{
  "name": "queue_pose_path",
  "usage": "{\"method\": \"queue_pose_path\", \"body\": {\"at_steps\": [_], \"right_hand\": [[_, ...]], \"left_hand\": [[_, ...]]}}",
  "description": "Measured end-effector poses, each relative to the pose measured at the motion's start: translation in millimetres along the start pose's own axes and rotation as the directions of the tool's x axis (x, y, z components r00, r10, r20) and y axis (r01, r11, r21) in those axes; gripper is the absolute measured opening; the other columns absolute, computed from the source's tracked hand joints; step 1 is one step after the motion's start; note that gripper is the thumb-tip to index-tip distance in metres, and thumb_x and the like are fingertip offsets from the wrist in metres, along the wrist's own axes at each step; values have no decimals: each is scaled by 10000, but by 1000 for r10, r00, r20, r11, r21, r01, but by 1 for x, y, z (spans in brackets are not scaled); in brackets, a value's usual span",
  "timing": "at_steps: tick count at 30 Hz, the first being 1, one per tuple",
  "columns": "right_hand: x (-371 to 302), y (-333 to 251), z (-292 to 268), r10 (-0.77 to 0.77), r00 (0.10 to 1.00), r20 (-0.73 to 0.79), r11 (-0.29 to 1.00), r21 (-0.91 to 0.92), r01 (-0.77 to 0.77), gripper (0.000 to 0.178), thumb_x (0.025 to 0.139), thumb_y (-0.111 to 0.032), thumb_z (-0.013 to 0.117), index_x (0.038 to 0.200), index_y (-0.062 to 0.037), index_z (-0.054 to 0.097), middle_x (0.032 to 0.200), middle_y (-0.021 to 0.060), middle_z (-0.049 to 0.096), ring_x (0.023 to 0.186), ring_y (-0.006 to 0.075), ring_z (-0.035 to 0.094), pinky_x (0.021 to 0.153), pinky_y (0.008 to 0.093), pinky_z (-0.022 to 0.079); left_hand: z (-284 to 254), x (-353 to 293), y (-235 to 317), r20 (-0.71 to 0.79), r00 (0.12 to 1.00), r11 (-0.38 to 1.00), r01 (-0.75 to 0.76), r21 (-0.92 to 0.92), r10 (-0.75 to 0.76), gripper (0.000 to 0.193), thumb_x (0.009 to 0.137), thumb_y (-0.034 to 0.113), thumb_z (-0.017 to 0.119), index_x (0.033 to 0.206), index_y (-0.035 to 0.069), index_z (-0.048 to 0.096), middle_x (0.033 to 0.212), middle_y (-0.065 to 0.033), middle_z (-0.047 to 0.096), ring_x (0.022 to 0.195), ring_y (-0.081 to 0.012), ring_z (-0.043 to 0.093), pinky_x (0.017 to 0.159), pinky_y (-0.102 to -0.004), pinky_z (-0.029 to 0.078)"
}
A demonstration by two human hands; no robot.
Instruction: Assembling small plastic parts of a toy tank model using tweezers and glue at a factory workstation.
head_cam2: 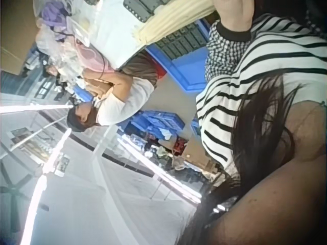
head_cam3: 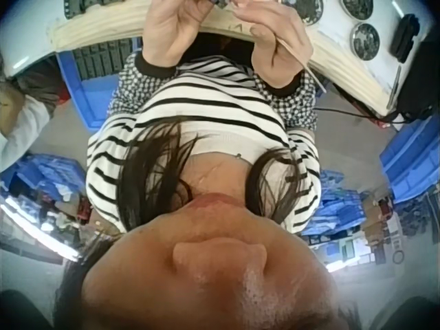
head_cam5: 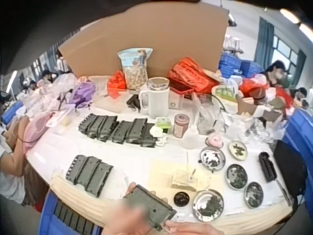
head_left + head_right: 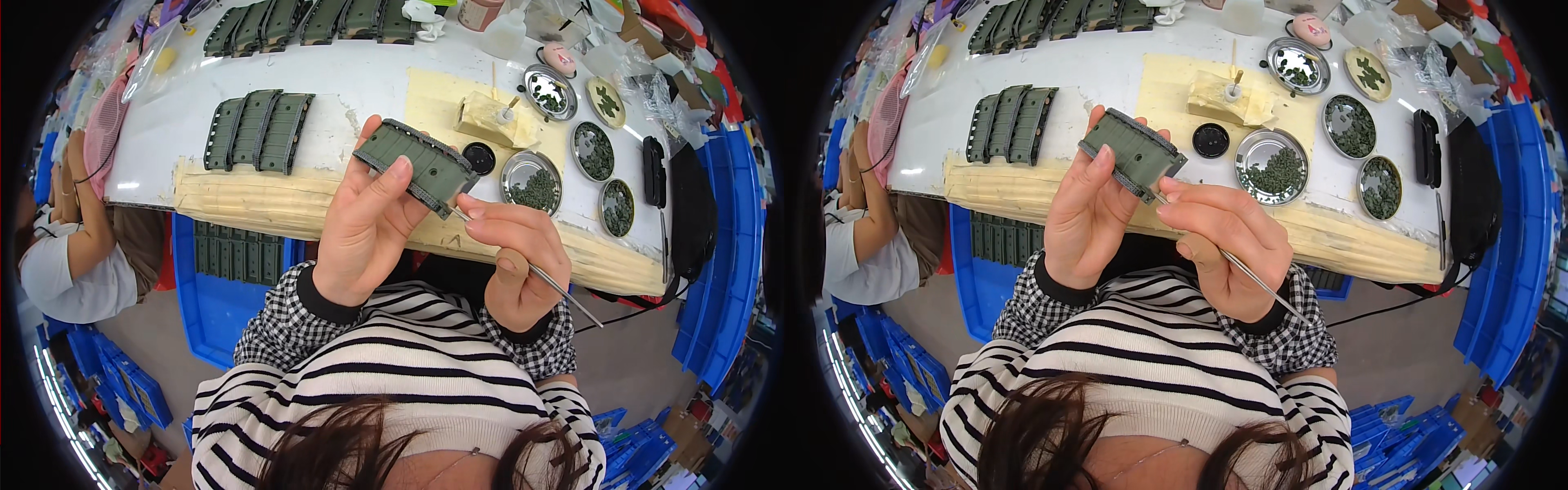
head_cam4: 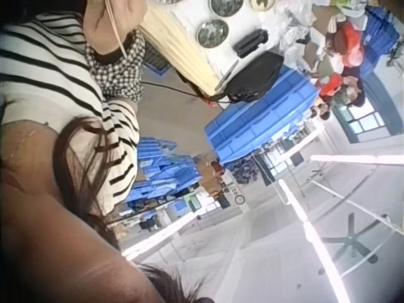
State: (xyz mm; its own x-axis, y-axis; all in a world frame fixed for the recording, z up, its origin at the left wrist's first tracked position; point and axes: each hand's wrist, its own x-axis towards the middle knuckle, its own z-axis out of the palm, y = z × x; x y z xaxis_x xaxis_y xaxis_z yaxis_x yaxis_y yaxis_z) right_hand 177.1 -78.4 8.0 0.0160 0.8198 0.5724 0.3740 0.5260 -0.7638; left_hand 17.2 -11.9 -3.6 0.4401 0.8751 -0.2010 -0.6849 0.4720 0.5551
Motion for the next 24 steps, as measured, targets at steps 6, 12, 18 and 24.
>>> {"method": "queue_pose_path", "body": {"at_steps": [6, 12, 18, 24], "right_hand": [[1, -4, -5, 2, 998, 69, 999, -42, 1, 177, 873, -49, 636, 1037, 12, 657, 1062, 168, 647, 994, 286, 667, 832, 324, 551], [0, -8, -8, 10, 992, 128, 997, -83, 1, 193, 878, -53, 629, 1060, 12, 642, 1106, 181, 628, 1015, 296, 656, 864, 335, 542], [-3, -5, -7, -11, 996, 87, 999, -43, 15, 202, 937, -128, 578, 1068, 15, 634, 1099, 185, 638, 1006, 281, 654, 858, 329, 539], [-7, -3, 0, 99, 948, -304, 940, 342, 12, 582, 999, -490, 316, 978, 18, 598, 958, 185, 621, 867, 283, 680, 773, 355, 570]], "left_hand": [[-1, 0, -1, 12, 1000, 1000, 7, -7, -7, 445, 993, 124, 469, 1416, 139, 331, 1357, -147, 456, 1322, -347, 412, 1061, -438, 445], [-1, 0, -3, 49, 998, 999, -24, -21, 25, 477, 989, 127, 474, 1435, 142, 308, 1383, -151, 437, 1339, -351, 389, 1078, -445, 426], [0, 0, -1, 72, 997, 1000, -4, 3, 4, 467, 1000, 144, 451, 1442, 138, 300, 1384, -158, 434, 1344, -350, 382, 1089, -451, 411], [-15, 7, 2, 165, 982, 882, 156, -446, -90, 441, 978, 364, 504, 1340, 122, 438, 1315, -161, 500, 1290, -332, 449, 1038, -414, 479]]}}
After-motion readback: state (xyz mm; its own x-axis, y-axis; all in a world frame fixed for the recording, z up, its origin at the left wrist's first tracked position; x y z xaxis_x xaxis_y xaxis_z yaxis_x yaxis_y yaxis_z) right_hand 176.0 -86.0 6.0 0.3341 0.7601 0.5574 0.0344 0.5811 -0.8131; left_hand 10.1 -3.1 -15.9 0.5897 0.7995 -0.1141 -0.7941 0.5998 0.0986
